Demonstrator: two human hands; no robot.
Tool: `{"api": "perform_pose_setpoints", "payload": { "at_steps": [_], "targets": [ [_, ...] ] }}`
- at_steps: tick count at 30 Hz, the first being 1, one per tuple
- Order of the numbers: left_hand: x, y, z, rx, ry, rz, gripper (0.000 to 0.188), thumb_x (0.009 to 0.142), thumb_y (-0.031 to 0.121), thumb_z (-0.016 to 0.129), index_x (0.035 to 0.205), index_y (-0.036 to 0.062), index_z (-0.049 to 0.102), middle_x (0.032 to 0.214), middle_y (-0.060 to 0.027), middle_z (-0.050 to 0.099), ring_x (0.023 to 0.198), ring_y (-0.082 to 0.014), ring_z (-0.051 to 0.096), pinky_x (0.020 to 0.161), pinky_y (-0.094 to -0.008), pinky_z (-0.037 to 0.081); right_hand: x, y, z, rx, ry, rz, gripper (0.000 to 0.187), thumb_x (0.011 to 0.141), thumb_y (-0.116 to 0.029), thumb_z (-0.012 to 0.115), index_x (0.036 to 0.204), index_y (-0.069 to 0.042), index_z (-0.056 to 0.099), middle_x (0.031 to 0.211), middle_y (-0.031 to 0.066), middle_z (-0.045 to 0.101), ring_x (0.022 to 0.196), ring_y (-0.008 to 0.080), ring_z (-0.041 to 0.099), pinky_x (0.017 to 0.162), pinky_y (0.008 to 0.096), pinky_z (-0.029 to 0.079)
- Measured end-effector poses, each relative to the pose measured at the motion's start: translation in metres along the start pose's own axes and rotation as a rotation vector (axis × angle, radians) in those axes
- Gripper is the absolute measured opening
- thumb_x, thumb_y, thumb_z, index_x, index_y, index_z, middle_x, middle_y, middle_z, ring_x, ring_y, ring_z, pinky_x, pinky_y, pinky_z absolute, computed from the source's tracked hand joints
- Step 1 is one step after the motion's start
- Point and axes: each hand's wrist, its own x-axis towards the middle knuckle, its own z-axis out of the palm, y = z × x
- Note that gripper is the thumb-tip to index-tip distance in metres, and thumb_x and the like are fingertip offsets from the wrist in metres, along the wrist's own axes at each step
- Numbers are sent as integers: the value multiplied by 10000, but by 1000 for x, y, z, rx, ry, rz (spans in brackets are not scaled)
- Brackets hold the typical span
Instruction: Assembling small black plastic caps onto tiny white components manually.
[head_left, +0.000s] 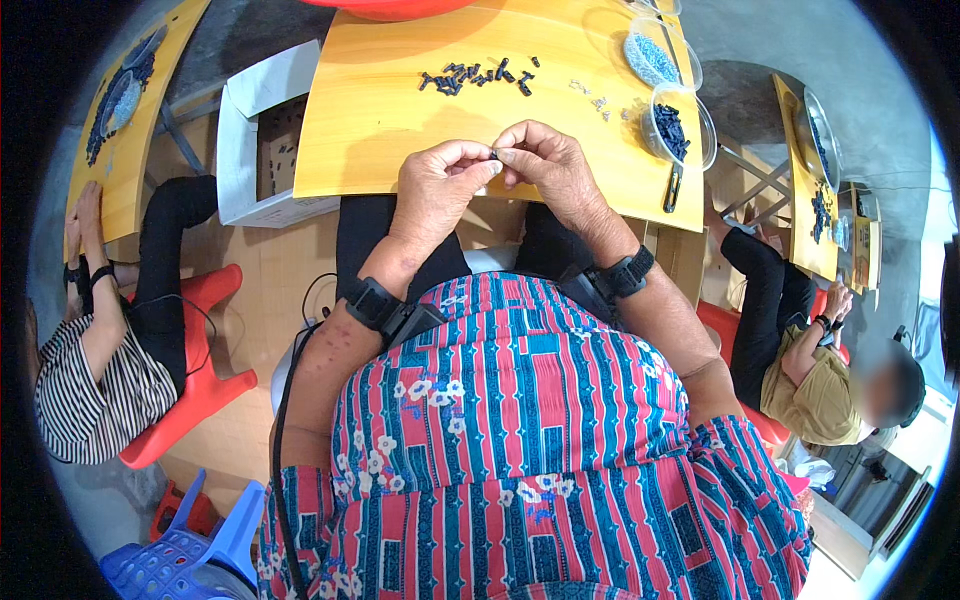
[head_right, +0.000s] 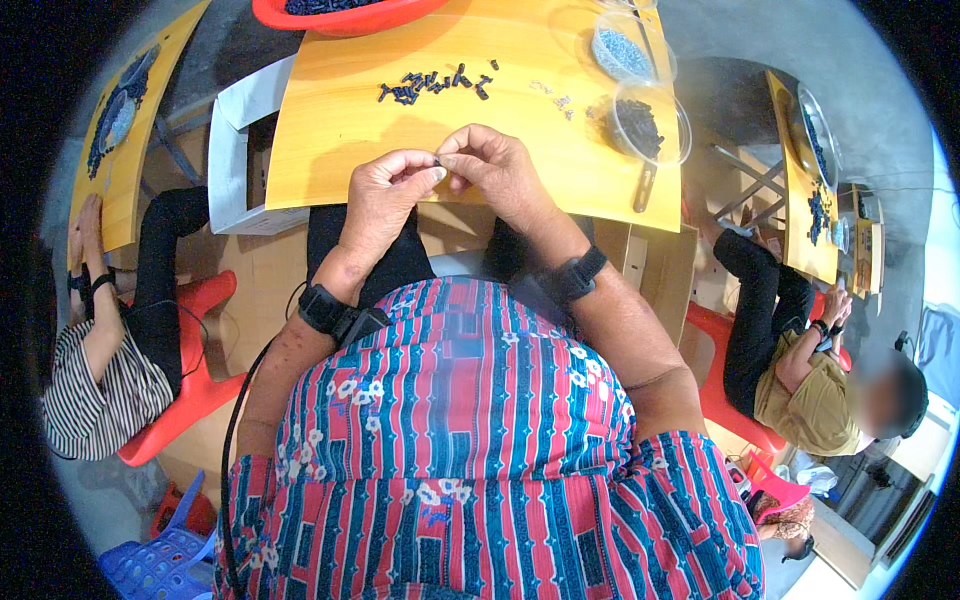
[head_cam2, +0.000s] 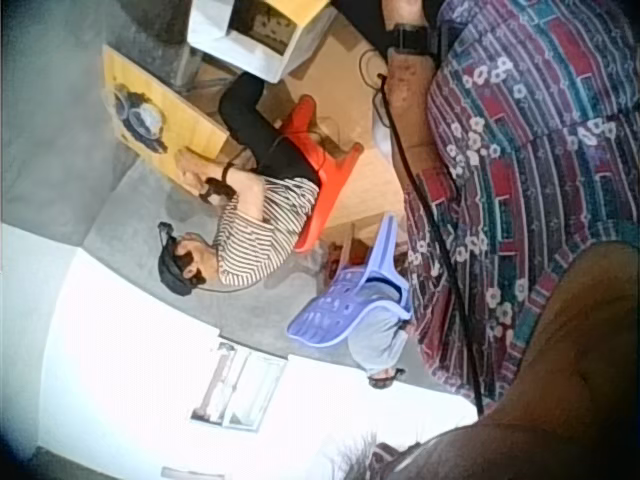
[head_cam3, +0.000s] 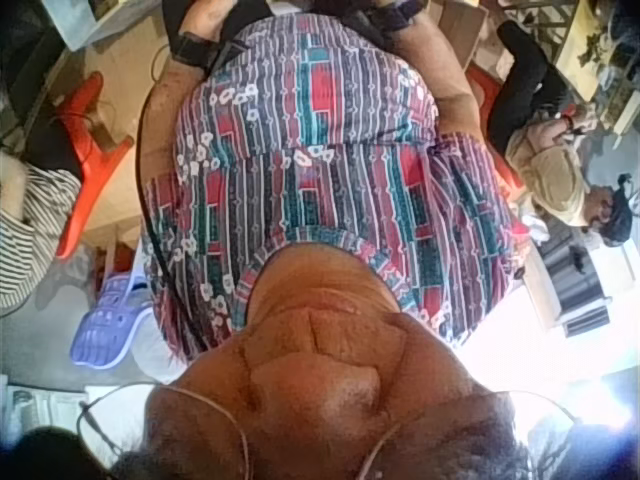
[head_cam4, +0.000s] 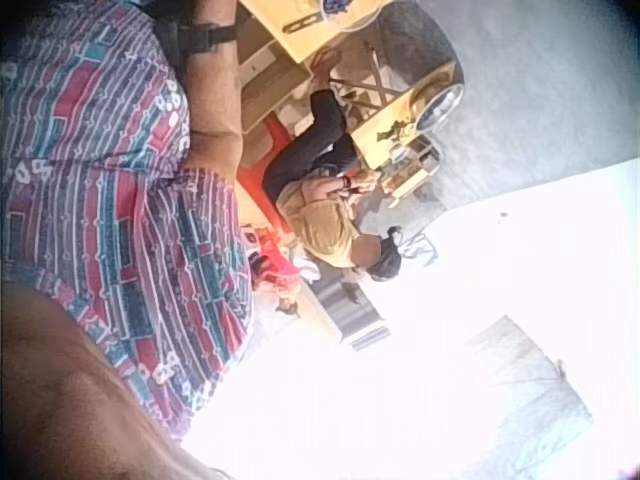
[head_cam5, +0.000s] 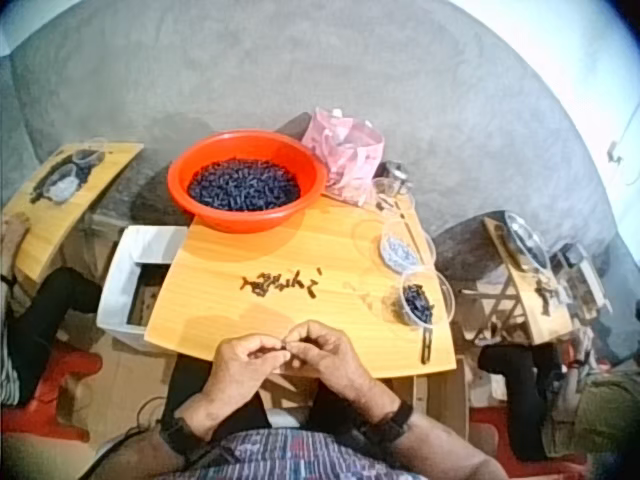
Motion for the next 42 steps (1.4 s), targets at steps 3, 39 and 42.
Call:
{"api": "perform_pose_setpoints", "payload": {
  "at_steps": [3, 39, 42],
  "targets": [
    [1, -1, 0, -9, 13, 17, 131, 866, 87, 703, 959, -5, 702, 813, -10, 668, 718, -51, 595, 664, -201, 515, -2, 0, 4, 103, -15, 39, 87, 960, -112, 568, 1005, -42, 592, 850, -13, 595, 682, 52, 547, 650, 210, 493],
    [-3, 12, 4, 252, 127, 228, 84, 783, 28, 715, 861, 0, 699, 723, -77, 683, 636, -105, 644, 600, -243, 519, -5, -10, 7, 98, 191, 118, 87, 823, 32, 643, 906, 36, 668, 794, 81, 673, 640, 124, 618, 624, 260, 544],
    [-3, 12, 4, 238, 125, 206, 88, 784, 28, 714, 865, -2, 699, 723, -77, 685, 640, -100, 643, 604, -242, 520, -5, -11, 7, 85, 184, 106, 99, 818, 36, 642, 912, 39, 671, 797, 84, 677, 649, 125, 628, 633, 259, 550]
  ]
}}
